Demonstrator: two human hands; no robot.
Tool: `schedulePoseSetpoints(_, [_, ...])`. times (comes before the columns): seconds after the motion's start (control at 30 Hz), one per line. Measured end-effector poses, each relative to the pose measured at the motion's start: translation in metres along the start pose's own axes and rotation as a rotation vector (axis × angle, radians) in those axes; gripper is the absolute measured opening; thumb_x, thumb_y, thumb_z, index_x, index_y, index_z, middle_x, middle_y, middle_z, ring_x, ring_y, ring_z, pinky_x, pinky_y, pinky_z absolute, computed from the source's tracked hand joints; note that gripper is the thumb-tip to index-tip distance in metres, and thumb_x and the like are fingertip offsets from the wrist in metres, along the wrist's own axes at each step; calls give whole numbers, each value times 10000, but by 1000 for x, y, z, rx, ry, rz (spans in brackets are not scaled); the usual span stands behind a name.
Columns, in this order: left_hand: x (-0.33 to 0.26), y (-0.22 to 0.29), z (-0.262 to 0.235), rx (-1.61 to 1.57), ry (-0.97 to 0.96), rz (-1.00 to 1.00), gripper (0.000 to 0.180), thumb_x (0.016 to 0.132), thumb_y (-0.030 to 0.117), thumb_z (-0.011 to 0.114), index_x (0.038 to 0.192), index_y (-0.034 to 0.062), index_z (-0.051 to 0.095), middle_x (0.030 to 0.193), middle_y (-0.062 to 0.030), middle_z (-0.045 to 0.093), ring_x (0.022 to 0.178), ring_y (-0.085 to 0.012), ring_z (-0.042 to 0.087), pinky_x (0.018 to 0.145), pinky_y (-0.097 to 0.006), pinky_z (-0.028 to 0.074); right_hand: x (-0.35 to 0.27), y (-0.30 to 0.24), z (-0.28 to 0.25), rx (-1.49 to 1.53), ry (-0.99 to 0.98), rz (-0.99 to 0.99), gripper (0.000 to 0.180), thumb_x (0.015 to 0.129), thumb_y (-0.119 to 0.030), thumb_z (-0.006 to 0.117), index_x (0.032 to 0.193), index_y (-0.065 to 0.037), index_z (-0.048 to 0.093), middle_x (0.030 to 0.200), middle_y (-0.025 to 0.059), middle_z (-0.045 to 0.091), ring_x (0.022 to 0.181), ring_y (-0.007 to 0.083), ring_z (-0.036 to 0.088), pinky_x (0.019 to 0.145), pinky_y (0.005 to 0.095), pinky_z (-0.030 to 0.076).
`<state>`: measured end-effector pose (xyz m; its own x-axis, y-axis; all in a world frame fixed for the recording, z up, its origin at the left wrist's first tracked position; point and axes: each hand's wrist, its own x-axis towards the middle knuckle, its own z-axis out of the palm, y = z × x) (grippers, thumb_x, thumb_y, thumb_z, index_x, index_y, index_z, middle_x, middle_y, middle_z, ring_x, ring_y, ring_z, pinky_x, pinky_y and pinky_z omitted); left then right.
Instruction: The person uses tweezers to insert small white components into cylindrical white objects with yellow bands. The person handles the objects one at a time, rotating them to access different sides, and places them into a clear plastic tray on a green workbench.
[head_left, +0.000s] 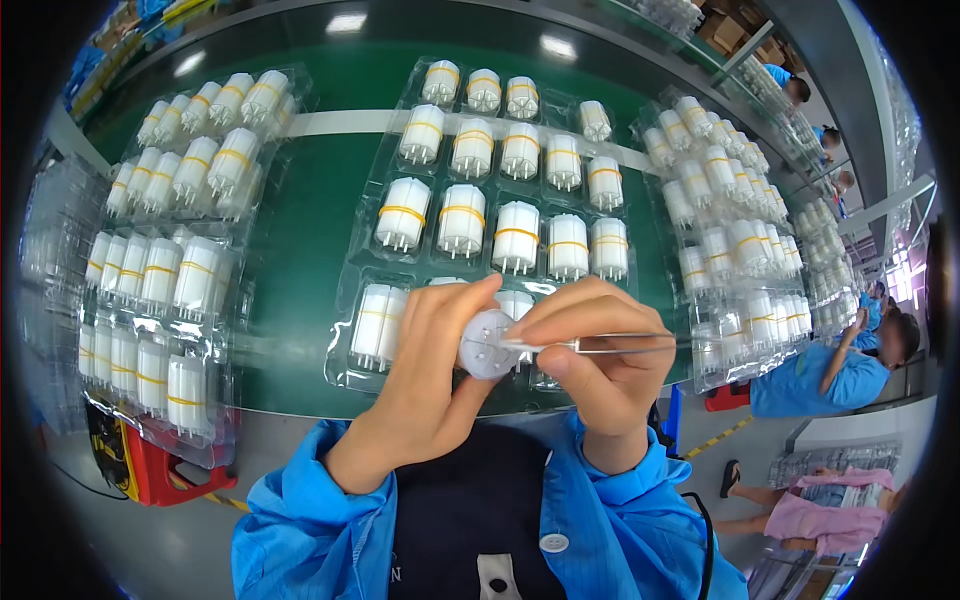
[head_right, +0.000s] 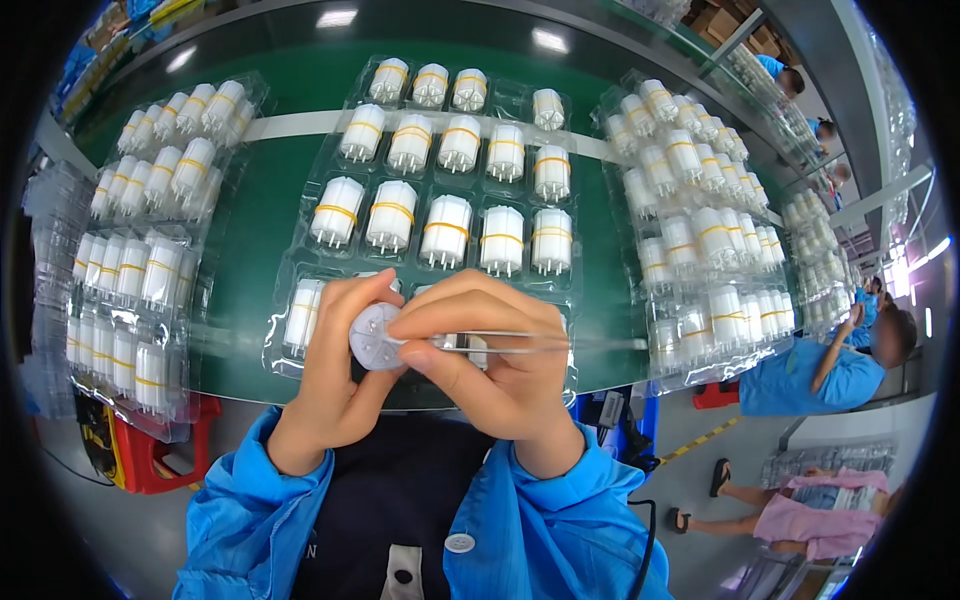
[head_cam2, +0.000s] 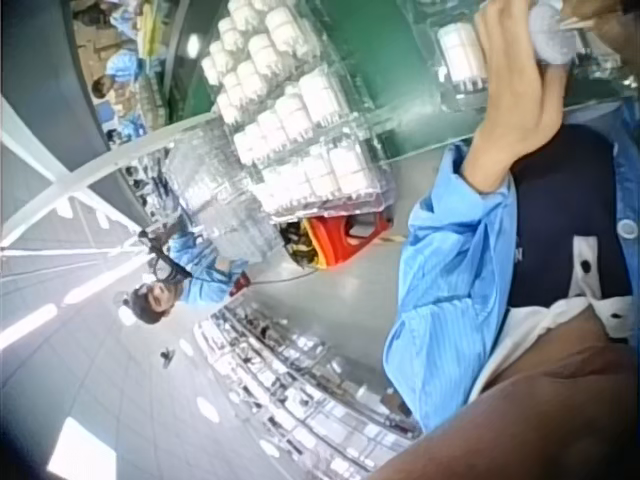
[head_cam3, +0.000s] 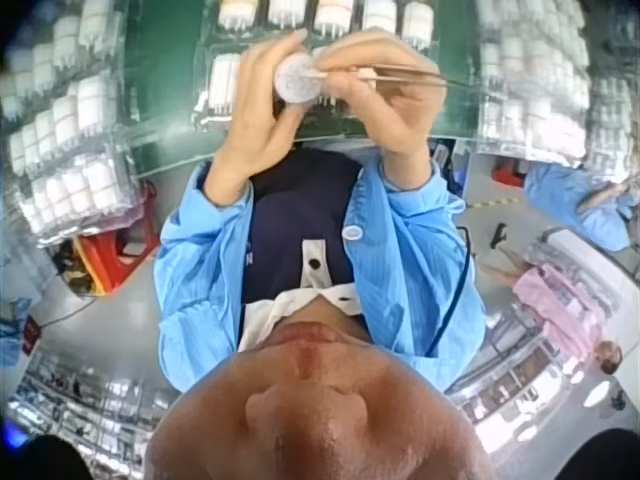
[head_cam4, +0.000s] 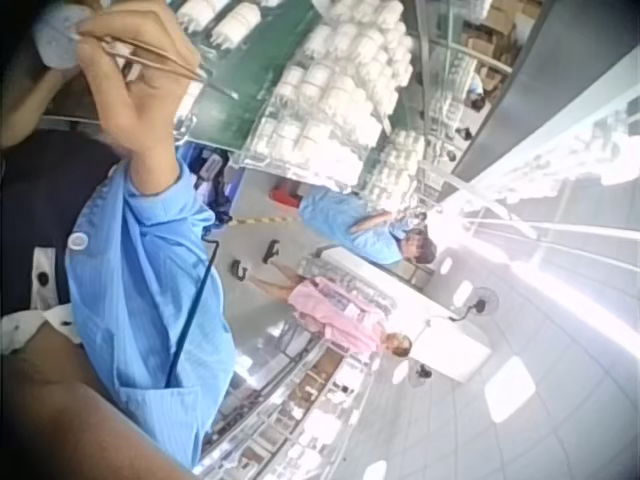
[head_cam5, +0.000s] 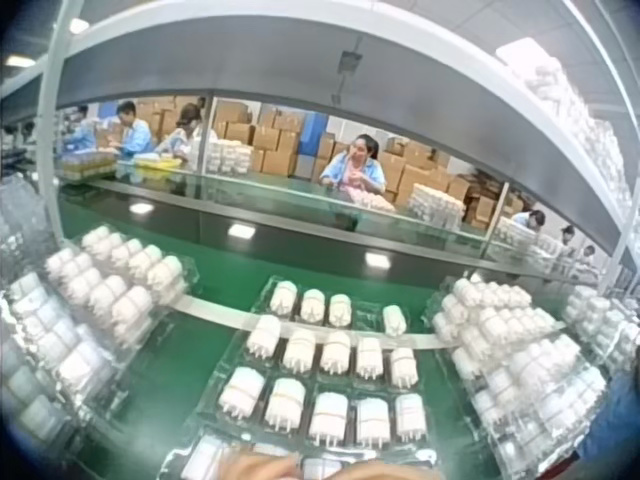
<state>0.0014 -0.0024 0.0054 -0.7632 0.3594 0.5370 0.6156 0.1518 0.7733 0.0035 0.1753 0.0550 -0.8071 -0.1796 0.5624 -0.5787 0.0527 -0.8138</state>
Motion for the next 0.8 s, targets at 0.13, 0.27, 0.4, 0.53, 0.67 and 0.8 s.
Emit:
schedulePoseSetpoints(0.13, [-2,2,-2,-190,-29,-60,665,766,-28,671,1374,-53,402,1171,-210,508,1044,-361,499,923,-420,401,0,-3,0,-20,-26,21,153,755,-5,738,905,20,722,893,155,699,785,210,668,691,301,530])
schedulePoseSetpoints(0.27, [-1,1,-4,-196,-58,-31,656,781,-3,666,1375,-59,395,1171,-210,506,1035,-360,498,919,-417,400,3,-4,-2,-29,-90,13,177,734,-15,749,907,15,725,892,141,701,773,221,666,681,305,525])
schedulePoseSetpoints(0.4, [1,0,-5,-149,-73,18,644,794,22,661,1374,-64,393,1169,-211,509,1028,-363,491,918,-415,398,7,0,-5,-106,-166,-66,201,710,-32,765,903,7,727,884,130,704,761,234,665,663,308,518])
schedulePoseSetpoints(0.53, [0,-1,-6,-170,-88,6,646,795,33,660,1376,-62,393,1170,-214,510,1025,-367,485,919,-416,395,6,2,-5,-67,-143,-45,189,701,-31,769,882,2,725,877,124,706,745,237,659,644,311,510])
schedulePoseSetpoints(0.67, [0,-1,-6,-193,-98,-9,650,793,32,660,1378,-60,391,1177,-215,508,1031,-367,484,924,-418,393,5,4,-6,-49,-130,-44,178,702,-21,767,873,2,724,871,122,707,740,236,661,635,310,510])
schedulePoseSetpoints(0.8, [0,-2,-6,-183,-89,0,657,787,24,661,1379,-59,388,1176,-214,509,1036,-368,484,928,-419,392,6,2,-5,-82,-141,-54,165,715,-11,758,875,7,724,874,128,710,745,234,669,641,305,519])
